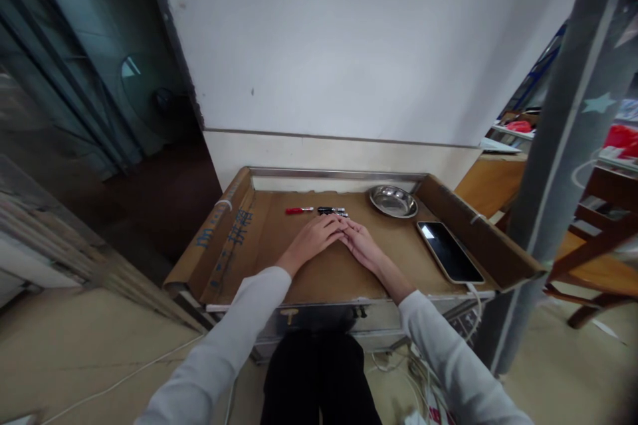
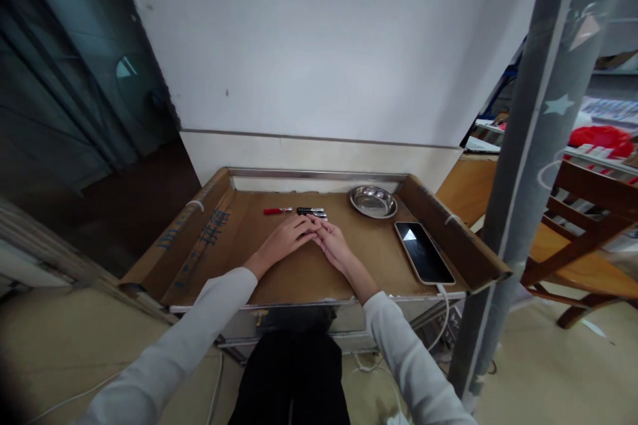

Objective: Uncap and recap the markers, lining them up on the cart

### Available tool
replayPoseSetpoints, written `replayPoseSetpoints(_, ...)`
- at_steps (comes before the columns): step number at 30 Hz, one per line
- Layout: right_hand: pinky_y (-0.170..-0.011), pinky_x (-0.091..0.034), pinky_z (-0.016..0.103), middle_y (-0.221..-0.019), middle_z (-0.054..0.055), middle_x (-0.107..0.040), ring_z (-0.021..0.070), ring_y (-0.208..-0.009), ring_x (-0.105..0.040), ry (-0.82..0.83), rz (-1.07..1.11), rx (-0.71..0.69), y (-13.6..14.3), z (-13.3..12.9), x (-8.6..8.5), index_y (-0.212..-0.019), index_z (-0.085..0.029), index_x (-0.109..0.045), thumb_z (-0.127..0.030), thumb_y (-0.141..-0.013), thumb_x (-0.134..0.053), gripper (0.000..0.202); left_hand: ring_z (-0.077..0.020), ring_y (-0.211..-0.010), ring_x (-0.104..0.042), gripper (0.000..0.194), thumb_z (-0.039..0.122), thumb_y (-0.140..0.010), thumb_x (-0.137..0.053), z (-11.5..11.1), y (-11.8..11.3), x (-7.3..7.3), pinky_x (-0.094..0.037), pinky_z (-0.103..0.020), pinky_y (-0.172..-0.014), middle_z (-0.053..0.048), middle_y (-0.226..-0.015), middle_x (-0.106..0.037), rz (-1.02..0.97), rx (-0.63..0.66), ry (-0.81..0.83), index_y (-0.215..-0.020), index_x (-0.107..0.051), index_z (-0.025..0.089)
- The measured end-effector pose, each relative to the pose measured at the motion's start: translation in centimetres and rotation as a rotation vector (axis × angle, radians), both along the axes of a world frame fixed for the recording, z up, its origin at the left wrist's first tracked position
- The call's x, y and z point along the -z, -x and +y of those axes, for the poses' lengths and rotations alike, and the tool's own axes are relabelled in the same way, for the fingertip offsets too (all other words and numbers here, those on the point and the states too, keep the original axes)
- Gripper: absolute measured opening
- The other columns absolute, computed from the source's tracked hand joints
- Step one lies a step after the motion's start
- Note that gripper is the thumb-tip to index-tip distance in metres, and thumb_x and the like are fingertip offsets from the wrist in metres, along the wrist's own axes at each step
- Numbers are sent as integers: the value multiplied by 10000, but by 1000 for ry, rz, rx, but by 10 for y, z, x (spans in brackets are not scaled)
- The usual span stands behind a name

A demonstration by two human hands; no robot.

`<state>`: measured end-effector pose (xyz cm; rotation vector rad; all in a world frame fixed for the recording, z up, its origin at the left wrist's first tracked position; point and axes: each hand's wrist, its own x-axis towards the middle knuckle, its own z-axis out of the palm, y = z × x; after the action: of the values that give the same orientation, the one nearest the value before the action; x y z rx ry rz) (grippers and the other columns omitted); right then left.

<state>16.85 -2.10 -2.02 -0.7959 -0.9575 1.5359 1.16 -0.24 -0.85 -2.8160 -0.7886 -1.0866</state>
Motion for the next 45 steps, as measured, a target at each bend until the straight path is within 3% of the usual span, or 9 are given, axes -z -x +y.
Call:
replayPoseSetpoints(7,-780,-488,218,-993,10,-662,90,-822,-604,-55,-33,-11,-3,0,-1,-1087,-246,-626,-353,-735,-655,369,-172,-947,-529,198,330,-902,-410,-1,1,-5,-424,-328,-888,-51,-935,-572,37,-23,37,-903,-540,181)
replayPoseSetpoints(15,-754,-493,276,-945,33,-663,126,-792,-604,-155,-252,-6,-1,-3,2,-1159,-229,-571,-475,-740,-614,488,-179,-927,-530,173,303,-903,-406,-6,0,-4,-423,-334,-874,-54,-912,-579,34,0,131,-885,-528,182)
replayPoseSetpoints(21,-893,-391,350,-1081,37,-630,188,-963,-539,-616,-857,365,-18,-5,-1,-1129,-270,-584,-389,-894,-392,326,-155,-962,-535,172,270,-901,-418,-1,5,2,-426,-299,-888,-47,-994,-579,-36,17,232,-979,-550,194)
replayPoseSetpoints(24,-830,-376,359,-1052,39,-646,203,-874,-509,-695,-1166,375,-24,-7,1,-1127,-287,-593,-308,-911,-354,323,-164,-971,-533,146,248,-883,-454,4,7,9,-424,-317,-899,-41,-962,-583,16,14,241,-900,-590,196)
replayPoseSetpoints(27,-792,-366,349,-1009,55,-649,214,-862,-492,-743,-1332,297,-22,-8,6,-1138,-291,-587,-289,-896,-396,309,-168,-966,-529,136,217,-873,-465,6,6,14,-429,-332,-892,-45,-967,-573,18,-30,240,-891,-598,195)
replayPoseSetpoints(31,-832,-358,366,-1093,95,-580,237,-966,-474,-759,-1374,377,-20,-5,12,-1138,-234,-568,-338,-849,-499,315,-171,-963,-522,109,195,-865,-471,5,3,15,-430,-334,-886,-43,-957,-568,-7,-42,257,-891,-578,190)
replayPoseSetpoints(35,-784,-371,369,-905,104,-559,243,-868,-469,-664,-1419,515,-25,-1,16,-910,-190,-625,-396,-835,-508,249,-174,-905,-528,82,197,-858,-480,5,-2,14,-440,-335,-850,-36,-897,-557,-32,-91,279,-865,-562,187)
replayPoseSetpoints(39,-743,-384,345,-810,77,-540,219,-790,-477,-641,-1388,468,-26,7,17,-801,-201,-629,-382,-846,-488,234,-171,-899,-530,85,189,-850,-488,8,-5,14,-439,-333,-847,-35,-901,-538,-41,-138,265,-844,-573,189)
replayPoseSetpoints(45,-745,-416,316,-804,59,-559,189,-774,-514,-632,-1242,400,-23,9,11,-823,-192,-626,-296,-853,-472,188,-174,-928,-537,121,179,-853,-469,9,-5,16,-443,-335,-860,-47,-943,-550,-56,-161,250,-881,-588,183)
